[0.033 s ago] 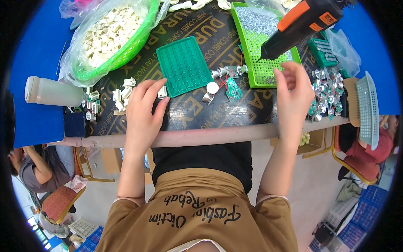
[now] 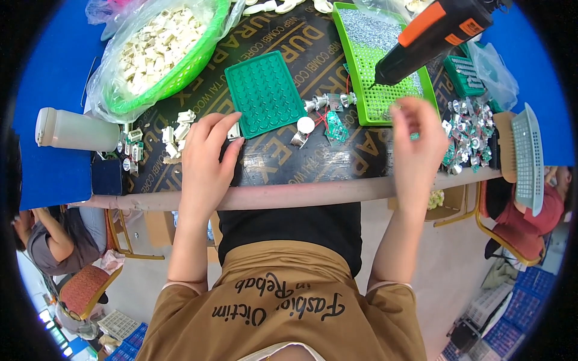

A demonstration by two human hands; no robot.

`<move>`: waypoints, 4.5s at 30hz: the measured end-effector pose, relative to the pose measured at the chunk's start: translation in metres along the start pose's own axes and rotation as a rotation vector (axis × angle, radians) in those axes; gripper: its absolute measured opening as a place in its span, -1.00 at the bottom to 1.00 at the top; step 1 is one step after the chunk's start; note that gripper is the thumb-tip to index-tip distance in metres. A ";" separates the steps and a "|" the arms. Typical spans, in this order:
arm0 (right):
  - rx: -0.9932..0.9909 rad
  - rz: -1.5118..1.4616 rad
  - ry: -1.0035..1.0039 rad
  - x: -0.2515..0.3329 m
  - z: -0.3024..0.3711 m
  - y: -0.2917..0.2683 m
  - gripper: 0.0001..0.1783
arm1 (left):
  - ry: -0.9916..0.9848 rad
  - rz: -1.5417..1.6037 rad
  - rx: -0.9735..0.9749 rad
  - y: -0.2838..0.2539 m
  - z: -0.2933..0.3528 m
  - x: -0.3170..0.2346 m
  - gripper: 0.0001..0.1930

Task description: Assembling small electronic LED components into white plastic housings and testing the light functionality.

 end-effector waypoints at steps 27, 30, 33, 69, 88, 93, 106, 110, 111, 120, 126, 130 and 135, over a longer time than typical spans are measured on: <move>0.108 -0.634 0.049 0.024 0.040 0.007 -0.86 | -0.489 2.195 0.332 0.006 0.015 0.002 -0.59; 0.155 -0.793 -0.036 0.030 0.036 -0.003 -0.87 | -0.506 2.327 0.379 0.015 0.018 0.001 -0.63; 0.230 -0.890 -0.133 0.027 0.035 -0.004 -0.86 | -0.564 2.318 0.390 0.015 0.016 -0.006 -0.67; 0.390 -1.028 0.079 0.047 0.061 0.037 -0.85 | -0.301 1.197 0.133 0.006 0.014 -0.039 -0.48; 0.313 -0.362 -0.462 0.070 0.052 0.027 -0.71 | 0.044 0.839 0.011 0.005 0.019 -0.041 -0.18; 0.350 -0.369 -0.510 0.071 0.047 0.026 -0.71 | 0.046 0.863 0.027 0.003 0.017 -0.042 -0.13; 0.420 -0.370 -0.449 0.071 0.049 0.030 -0.69 | -0.180 1.226 0.114 0.003 0.016 -0.044 -0.09; 0.413 -0.360 -0.474 0.071 0.051 0.032 -0.69 | -0.192 1.174 0.081 0.008 0.017 -0.039 -0.11; 0.438 -0.356 -0.465 0.071 0.051 0.031 -0.70 | -0.177 1.170 0.052 0.009 0.017 -0.038 -0.10; 0.650 -0.782 0.016 0.063 0.056 0.036 -0.83 | -0.046 1.033 0.016 0.002 0.016 -0.036 -0.03; 0.659 -1.047 0.172 0.068 0.054 0.032 -0.87 | -0.182 1.283 -0.069 0.004 0.010 -0.043 -0.10; 0.493 -1.129 0.084 0.071 0.062 0.038 -0.85 | -0.515 1.771 -0.010 0.015 0.012 -0.049 -0.32; 0.421 -1.168 0.113 0.070 0.067 0.040 -0.85 | -0.549 1.842 0.107 0.021 0.011 -0.044 -0.72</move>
Point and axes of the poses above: each hand's wrist, its own z-axis away from the middle knuckle, its own y-axis out of the palm, x = y × z, the point moved 1 cm from there along -z, towards the middle knuckle, and after that the axes turned 1 degree about z, right-handed, at the moved point
